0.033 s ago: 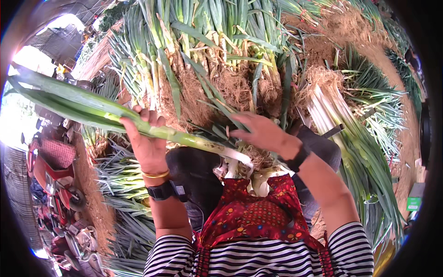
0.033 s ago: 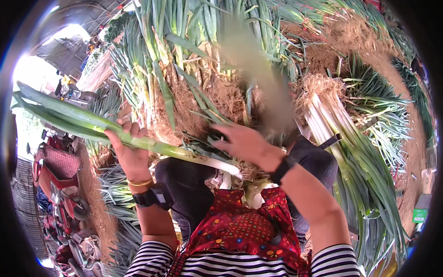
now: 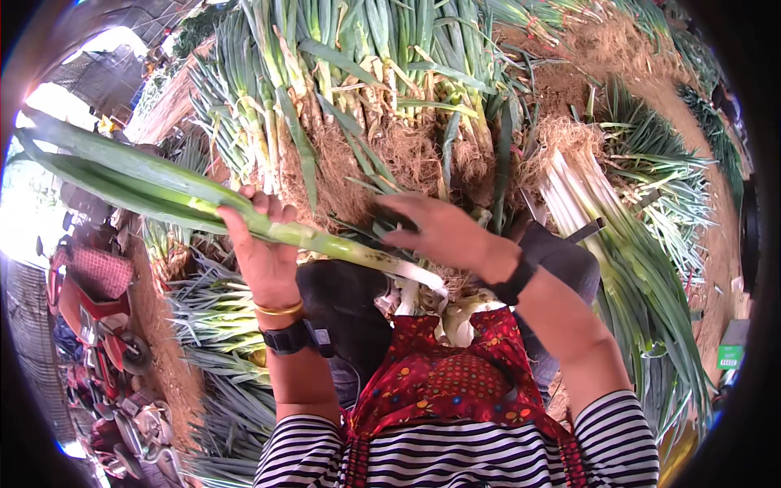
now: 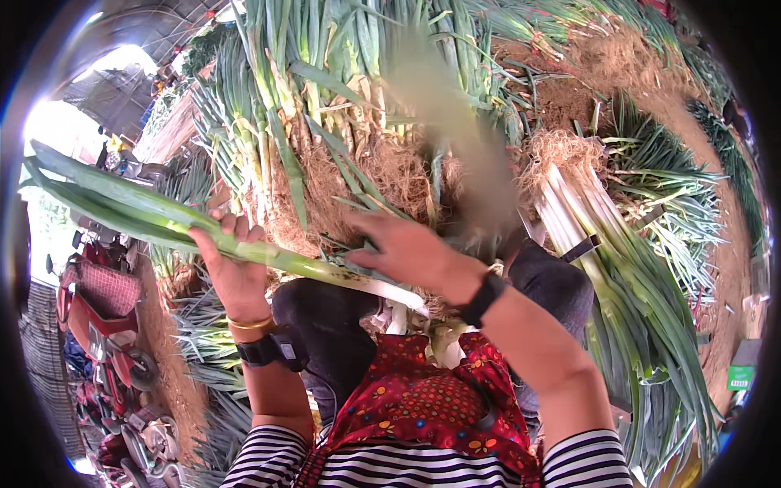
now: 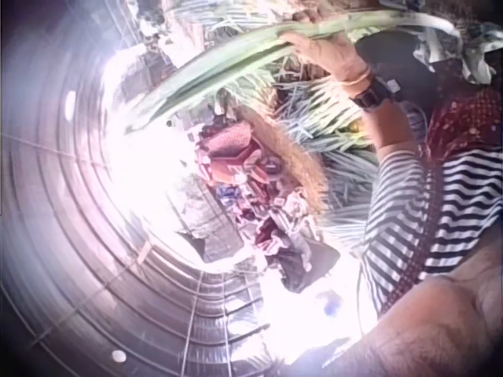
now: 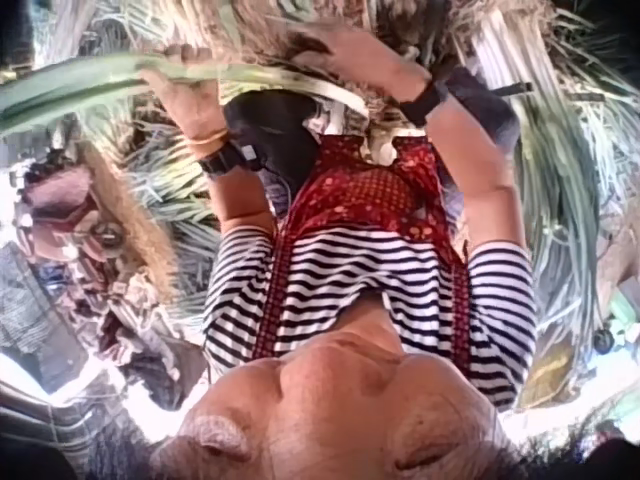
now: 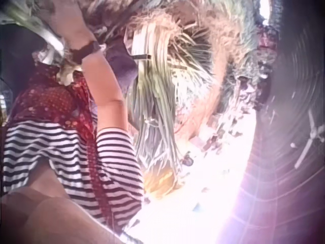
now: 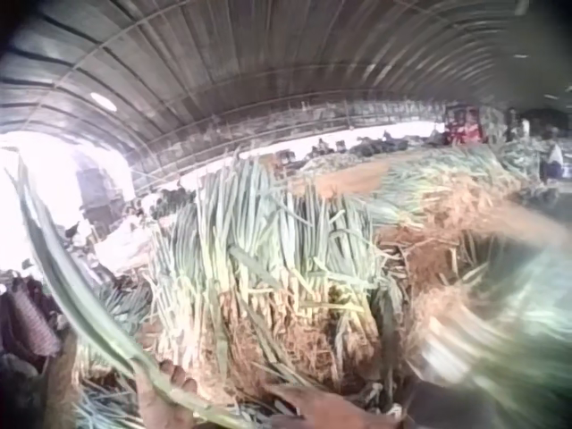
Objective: The person pulls a leek from a pile, peels away the outer layers by hand, and wipes the white stalk. They then place the leek onto a separate stack and repeat the process with another leek.
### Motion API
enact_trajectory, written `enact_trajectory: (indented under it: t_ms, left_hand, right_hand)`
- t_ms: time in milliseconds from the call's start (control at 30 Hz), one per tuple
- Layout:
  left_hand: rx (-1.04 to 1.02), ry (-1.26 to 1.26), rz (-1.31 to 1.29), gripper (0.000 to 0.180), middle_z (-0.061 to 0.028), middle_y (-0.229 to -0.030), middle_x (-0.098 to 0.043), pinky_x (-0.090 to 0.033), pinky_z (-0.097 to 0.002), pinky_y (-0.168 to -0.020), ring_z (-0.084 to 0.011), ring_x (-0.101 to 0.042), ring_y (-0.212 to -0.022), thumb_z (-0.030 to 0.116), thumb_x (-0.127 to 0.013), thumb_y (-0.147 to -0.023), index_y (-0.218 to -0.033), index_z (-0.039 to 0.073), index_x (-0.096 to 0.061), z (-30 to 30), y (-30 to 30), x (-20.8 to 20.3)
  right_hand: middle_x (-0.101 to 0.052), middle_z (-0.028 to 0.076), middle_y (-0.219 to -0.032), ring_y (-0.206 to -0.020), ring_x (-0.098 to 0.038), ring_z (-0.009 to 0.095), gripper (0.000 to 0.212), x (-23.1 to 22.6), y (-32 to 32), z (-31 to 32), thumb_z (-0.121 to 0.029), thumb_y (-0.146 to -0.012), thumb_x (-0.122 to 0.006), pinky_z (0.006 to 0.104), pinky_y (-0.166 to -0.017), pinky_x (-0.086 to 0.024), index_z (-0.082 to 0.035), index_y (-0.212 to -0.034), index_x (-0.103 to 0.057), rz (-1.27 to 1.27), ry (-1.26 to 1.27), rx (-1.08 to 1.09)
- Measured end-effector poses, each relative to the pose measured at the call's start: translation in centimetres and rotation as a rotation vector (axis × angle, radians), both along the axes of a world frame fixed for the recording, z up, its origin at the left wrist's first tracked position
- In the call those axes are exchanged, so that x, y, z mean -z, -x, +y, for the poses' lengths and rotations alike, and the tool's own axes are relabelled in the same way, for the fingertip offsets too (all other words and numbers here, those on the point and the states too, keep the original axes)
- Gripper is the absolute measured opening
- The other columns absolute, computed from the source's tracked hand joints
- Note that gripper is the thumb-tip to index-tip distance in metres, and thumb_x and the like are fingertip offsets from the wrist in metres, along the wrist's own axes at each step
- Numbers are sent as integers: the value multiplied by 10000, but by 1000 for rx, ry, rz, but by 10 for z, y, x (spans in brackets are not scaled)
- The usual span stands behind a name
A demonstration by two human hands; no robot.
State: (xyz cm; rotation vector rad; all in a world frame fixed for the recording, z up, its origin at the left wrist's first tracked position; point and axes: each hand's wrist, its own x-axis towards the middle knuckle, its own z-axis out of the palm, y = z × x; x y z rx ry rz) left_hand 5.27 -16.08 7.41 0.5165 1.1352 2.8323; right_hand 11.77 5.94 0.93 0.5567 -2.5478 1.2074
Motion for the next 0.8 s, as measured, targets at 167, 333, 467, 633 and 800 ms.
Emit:
enact_trajectory:
  t_ms: [167, 333, 467, 633, 800]
  left_hand:
    - [-118, 97, -44, 400, 13, -785, -424, -340, -249, -621, -103, -355, -673, 410, -532, -877, -1061, 61, -470, 27, -8, -1]
    - [-114, 70, -59, 324, -15, -804, -507, -385, -269, -644, -121, -454, -701, 307, -569, -881, -1051, 34, -527, 20, -4, 9]
    - [-254, 158, -135, 288, -15, -860, -538, -416, -251, -643, -96, -490, -736, 220, -589, -871, -1081, 28, -542, 22, -6, 9]
    - [-306, 256, 52, 361, -15, -910, -575, -460, -242, -599, -106, -552, -734, 0, -613, -808, -1156, 17, -520, 18, 3, 0]
    - [-409, 252, 31, 357, -23, -873, -572, -504, -295, -591, -122, -563, -698, -10, -626, -790, -1130, 43, -530, 18, 15, 3]
  right_hand:
    - [-617, 135, -1000, -875, -603, 297, 343, -36, 12, -58, -149, -756, -671, 352, -738, -492, -51, -1076, -596, 99, 288, -27]
    - [-618, 75, -816, -714, -602, 243, 171, -29, 8, -64, -120, -710, -683, 332, -614, -491, -55, -859, -632, 341, 195, 80]
    - [-579, 58, -787, -724, -585, 223, 145, -38, -5, -60, -94, -684, -646, 335, -650, -477, -59, -815, -596, 464, -50, 48]
    - [-574, 53, -853, -829, -588, 217, 135, -28, -25, -44, -69, -697, -606, 339, -772, -463, -58, -824, -563, 662, 8, 6]
    - [-556, 68, -832, -816, -567, 214, 89, -32, -26, -48, -41, -839, -557, 326, -769, -449, -44, -878, -477, 373, 423, 91]
